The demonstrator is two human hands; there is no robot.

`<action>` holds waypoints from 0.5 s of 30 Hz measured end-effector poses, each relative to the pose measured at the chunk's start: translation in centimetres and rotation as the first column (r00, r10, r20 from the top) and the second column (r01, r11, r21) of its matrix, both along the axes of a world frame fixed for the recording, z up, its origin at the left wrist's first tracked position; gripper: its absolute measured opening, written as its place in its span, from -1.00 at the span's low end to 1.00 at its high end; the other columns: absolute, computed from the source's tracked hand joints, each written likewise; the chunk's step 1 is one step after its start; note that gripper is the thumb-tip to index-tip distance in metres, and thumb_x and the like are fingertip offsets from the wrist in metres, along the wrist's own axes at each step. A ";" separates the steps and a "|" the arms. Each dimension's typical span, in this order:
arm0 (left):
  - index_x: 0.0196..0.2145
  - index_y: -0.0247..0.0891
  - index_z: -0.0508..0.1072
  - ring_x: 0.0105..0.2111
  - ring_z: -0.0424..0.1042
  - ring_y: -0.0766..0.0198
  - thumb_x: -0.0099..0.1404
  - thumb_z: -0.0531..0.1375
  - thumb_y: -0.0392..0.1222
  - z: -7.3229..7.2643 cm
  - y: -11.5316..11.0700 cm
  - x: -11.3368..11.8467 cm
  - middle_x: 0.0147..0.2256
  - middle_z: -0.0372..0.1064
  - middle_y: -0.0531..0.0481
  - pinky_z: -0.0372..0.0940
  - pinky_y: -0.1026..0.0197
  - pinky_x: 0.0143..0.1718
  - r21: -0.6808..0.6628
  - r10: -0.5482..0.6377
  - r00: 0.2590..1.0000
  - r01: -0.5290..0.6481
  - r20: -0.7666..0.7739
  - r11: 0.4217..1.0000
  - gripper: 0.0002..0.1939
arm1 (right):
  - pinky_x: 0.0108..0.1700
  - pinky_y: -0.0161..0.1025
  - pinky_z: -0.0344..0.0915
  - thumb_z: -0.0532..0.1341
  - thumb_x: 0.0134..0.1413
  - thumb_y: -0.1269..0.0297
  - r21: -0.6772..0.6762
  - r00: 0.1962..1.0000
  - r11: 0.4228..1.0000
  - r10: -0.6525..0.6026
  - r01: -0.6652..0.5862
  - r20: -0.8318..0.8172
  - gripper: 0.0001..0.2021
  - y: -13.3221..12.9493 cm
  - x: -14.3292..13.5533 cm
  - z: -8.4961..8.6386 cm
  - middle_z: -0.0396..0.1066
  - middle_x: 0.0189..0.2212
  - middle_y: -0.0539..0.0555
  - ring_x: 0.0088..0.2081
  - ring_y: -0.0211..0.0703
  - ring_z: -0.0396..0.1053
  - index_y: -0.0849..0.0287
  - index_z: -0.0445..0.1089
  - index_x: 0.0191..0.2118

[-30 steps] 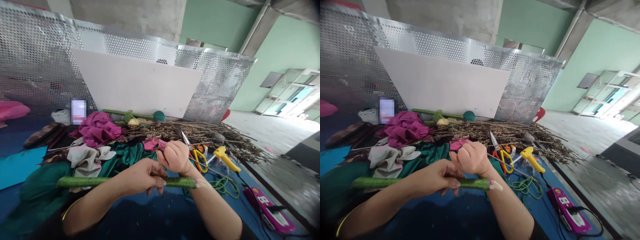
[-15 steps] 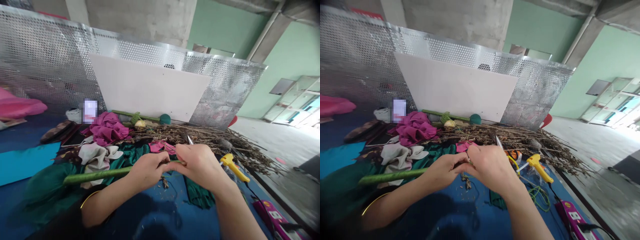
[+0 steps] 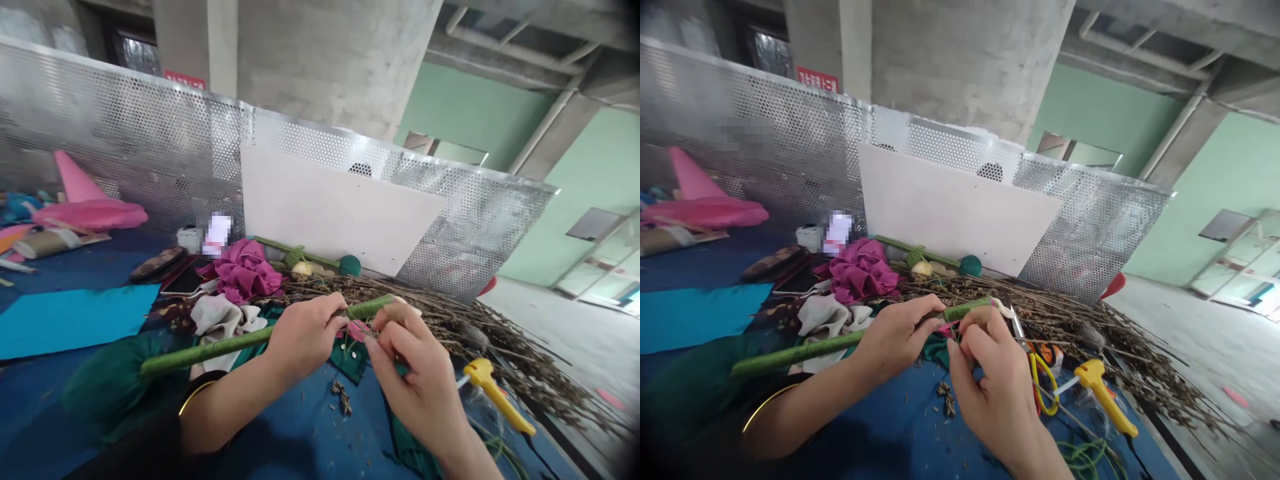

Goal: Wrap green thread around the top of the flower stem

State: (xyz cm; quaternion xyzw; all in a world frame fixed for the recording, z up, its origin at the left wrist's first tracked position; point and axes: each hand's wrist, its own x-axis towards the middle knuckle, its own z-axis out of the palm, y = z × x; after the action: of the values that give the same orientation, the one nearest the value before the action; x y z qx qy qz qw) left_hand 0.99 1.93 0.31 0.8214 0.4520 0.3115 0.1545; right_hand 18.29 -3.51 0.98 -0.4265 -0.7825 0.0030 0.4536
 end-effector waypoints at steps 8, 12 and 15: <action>-0.21 -0.17 0.35 -0.29 0.46 0.11 0.34 0.03 -0.22 -0.1 0.0 -0.2 -0.28 0.48 0.00 0.14 0.22 -0.35 0.041 0.004 1.000 -0.003 -0.011 0.999 -0.87 | -0.66 -0.42 -0.06 0.17 0.19 0.07 -0.396 0.617 0.790 -0.029 -0.468 -0.787 -0.67 0.1 -2.6 -2.4 0.06 -0.64 -0.14 -0.66 -0.41 -0.06 0.14 0.20 -0.50; -0.16 -0.16 0.36 -0.21 0.48 0.07 0.34 0.04 -0.19 -0.3 -0.1 -0.1 -0.23 0.50 -0.01 0.18 0.20 -0.29 0.000 -0.022 1.000 0.022 0.019 1.000 -0.84 | -0.71 -0.45 -0.12 0.38 -0.13 0.02 -0.420 0.345 0.788 -0.280 -0.451 -0.896 -0.61 -0.5 -4.4 -1.7 0.03 -0.67 -0.16 -0.67 -0.43 -0.11 0.14 0.20 -0.54; -0.17 -0.14 0.38 -0.21 0.48 0.09 0.33 0.07 -0.17 -0.1 -0.2 -0.1 -0.23 0.51 0.00 0.20 0.21 -0.26 -0.047 -0.013 0.998 0.015 0.061 0.999 -0.85 | -0.71 -0.46 -0.12 0.43 -0.26 0.02 -0.464 0.321 0.760 -0.347 -0.454 -0.881 -0.58 -0.8 -4.6 -0.9 0.04 -0.69 -0.17 -0.68 -0.44 -0.11 0.16 0.22 -0.56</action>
State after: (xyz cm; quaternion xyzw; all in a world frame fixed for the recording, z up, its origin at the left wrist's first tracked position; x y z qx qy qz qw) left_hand 0.91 1.78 0.18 0.8109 0.4487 0.3241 0.1898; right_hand 13.72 -4.29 0.03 -0.4399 -0.3266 0.5361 0.6422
